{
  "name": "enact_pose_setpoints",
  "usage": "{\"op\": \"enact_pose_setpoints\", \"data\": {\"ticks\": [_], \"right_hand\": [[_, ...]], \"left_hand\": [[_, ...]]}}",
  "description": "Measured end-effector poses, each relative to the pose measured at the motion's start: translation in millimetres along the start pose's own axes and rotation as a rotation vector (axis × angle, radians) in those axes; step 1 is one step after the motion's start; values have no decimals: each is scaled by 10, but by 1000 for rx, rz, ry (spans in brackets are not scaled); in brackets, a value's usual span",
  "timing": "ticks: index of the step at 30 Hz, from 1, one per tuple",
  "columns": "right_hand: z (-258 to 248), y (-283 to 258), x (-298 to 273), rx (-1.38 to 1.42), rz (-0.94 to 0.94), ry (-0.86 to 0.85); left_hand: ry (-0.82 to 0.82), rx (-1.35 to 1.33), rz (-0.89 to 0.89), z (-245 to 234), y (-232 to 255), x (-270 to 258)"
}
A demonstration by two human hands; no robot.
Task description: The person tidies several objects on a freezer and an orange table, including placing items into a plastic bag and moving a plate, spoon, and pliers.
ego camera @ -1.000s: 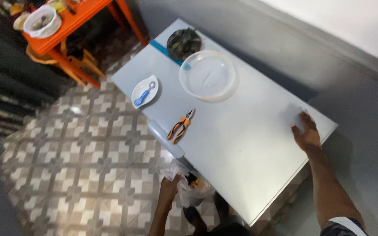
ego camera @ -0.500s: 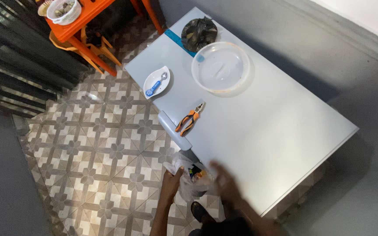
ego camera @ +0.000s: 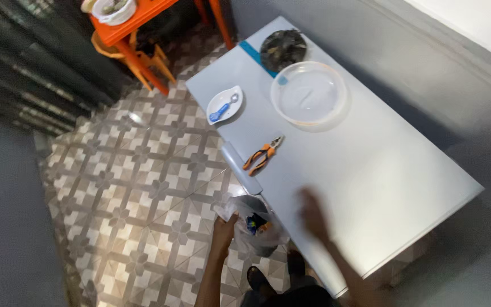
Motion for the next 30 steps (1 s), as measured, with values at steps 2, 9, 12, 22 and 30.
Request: {"op": "enact_pose_setpoints", "data": {"ticks": [2,9,12,22,30], "right_hand": [[676,-758,-46,260,56,-44],[1061,-1062,495,397,620,41],[941,-766,1246,-33,671,-28],[1595,-769,2231,-421,897,-19],[895,-368,1200,-352,384,519]], "left_hand": [[15,-6,1,-92,-13,22],[54,-10,-127,-539,-149,348],[13,-32,-45,-609,-197,705],[-402,-249,-4,-826,205,1146],[-432,17,38,-1198,818,1492]]}}
Point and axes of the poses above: each hand's wrist, its own x-axis towards the middle knuckle, its own z-axis out of the palm, y = z × x, the point moved 4 cm from there along x, towards the middle knuckle, and after that the axes turned 15 degrees about -z, right-handed, at the moved point
